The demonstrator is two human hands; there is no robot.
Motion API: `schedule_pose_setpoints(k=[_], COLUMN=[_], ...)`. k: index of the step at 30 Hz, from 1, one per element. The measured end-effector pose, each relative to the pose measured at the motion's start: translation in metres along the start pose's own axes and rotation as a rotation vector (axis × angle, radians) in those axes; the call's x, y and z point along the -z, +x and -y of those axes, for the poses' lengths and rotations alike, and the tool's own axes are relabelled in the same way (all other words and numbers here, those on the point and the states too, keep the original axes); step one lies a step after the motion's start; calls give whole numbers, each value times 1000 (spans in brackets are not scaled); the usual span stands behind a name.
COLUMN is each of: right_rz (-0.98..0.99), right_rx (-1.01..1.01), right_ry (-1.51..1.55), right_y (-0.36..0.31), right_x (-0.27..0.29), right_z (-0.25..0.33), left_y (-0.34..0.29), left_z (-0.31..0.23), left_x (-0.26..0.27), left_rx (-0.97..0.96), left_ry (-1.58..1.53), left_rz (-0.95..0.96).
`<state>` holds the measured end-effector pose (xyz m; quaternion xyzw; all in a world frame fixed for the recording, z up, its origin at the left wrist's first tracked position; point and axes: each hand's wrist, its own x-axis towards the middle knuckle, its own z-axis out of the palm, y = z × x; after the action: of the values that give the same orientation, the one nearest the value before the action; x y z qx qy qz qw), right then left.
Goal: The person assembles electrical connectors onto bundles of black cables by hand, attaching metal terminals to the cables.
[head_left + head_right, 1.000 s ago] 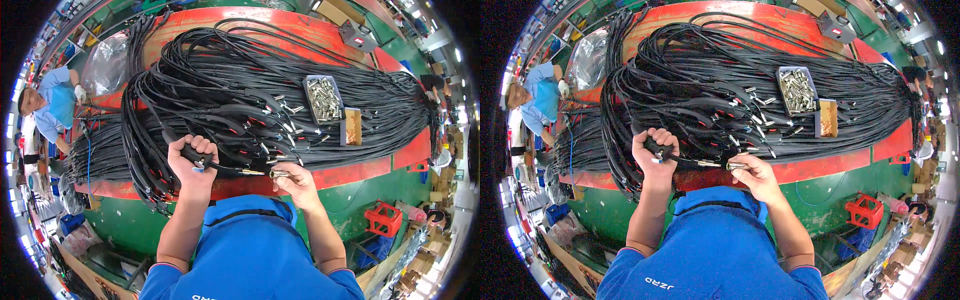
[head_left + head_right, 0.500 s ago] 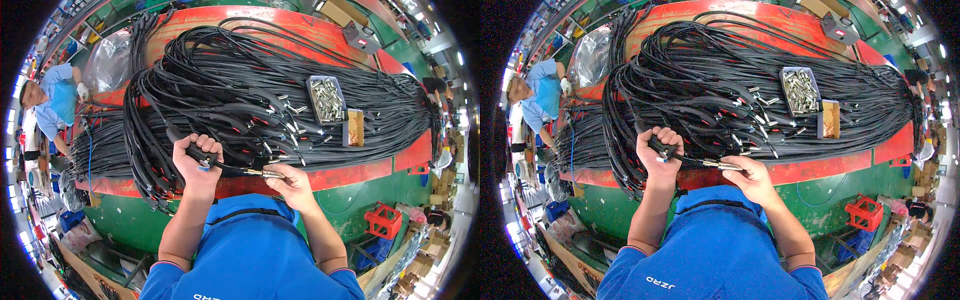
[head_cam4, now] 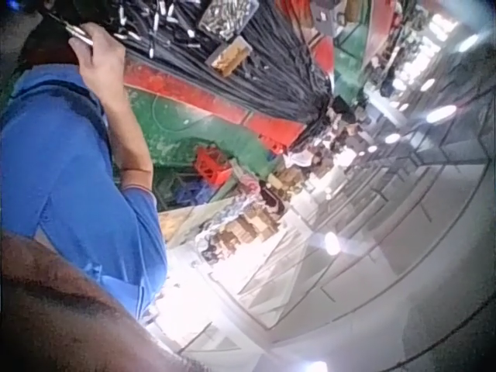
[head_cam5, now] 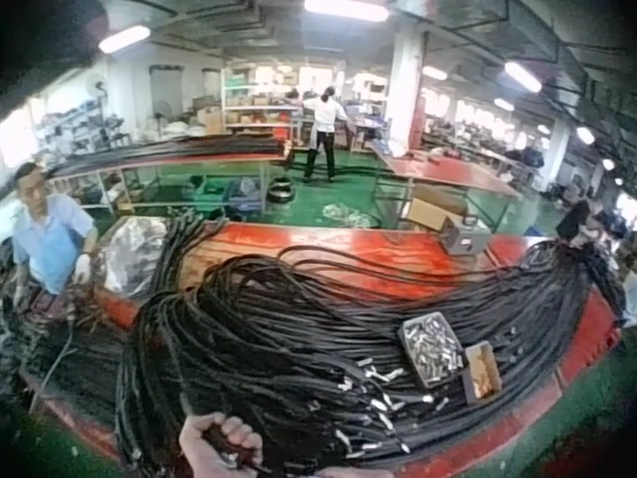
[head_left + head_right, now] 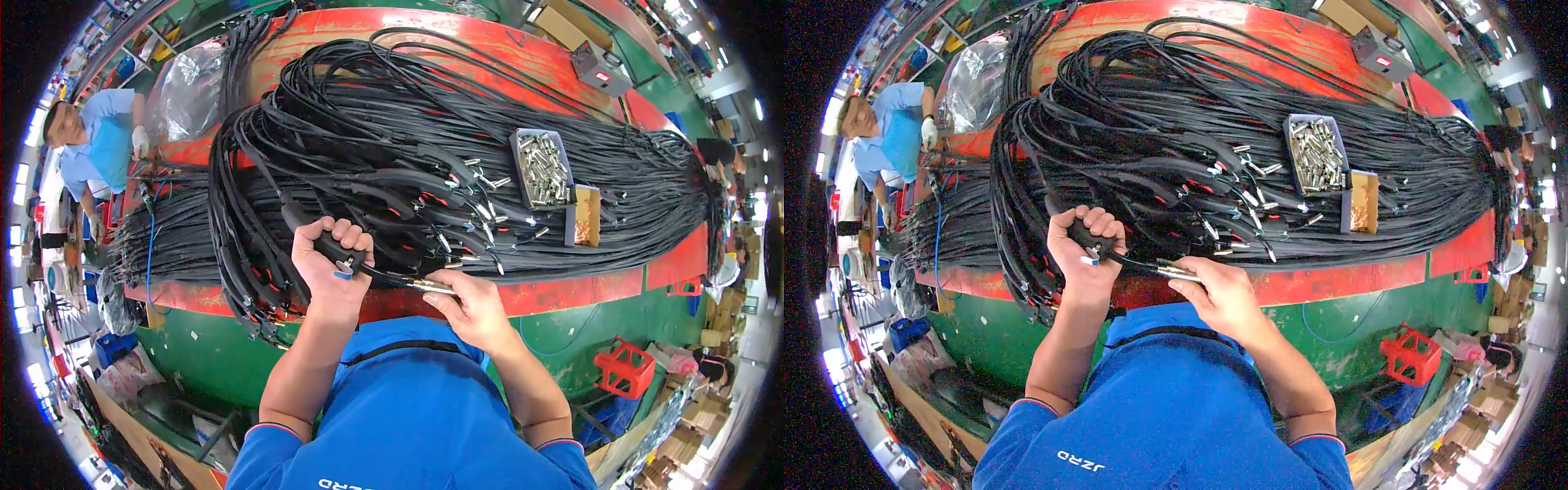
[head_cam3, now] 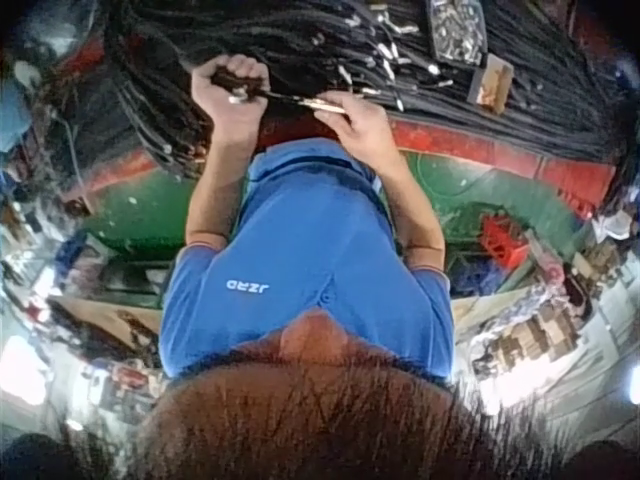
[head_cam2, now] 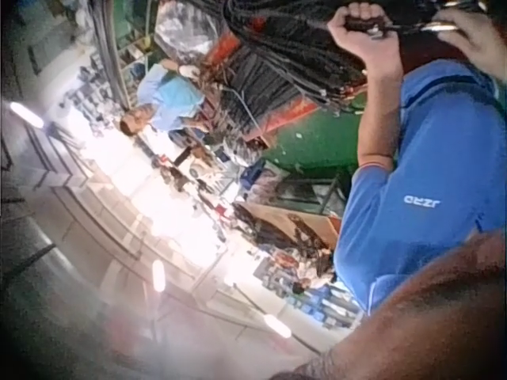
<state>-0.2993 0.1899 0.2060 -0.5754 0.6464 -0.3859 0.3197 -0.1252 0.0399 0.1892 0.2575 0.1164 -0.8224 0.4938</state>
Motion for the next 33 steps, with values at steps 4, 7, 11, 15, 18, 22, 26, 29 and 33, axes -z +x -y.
schedule_pose_setpoints(k=[4,7,11,15,18,22,26,29,33], right_rz=[1,11,76,154,192,262,312,365,379], right_rx=[131,157,91,-24,-40,-127,-259,-378,-537], right_ry=[-111,-101,-50,86,148,224,419,551,739], right_y=[6,7,5,5,8,10,9,9,9], right_x=[-1,-3,-6,-5,-5,-8,-11,-12,-16], right_z=[3,5,5,2,3,2,-2,-1,-1], left_y=[-1,-3,0,1,0,1,2,1,0], left_z=[-1,-1,-1,0,-1,-4,-3,-4,-2], left_x=[-1,-5,-3,0,2,8,13,13,10], left_rx=[-3,2,-3,17,0,1,-15,-23,-50], left_ry=[-6,-21,-9,7,13,-6,1,7,18], left_rz=[2,1,14,-11,-15,8,8,7,-1])
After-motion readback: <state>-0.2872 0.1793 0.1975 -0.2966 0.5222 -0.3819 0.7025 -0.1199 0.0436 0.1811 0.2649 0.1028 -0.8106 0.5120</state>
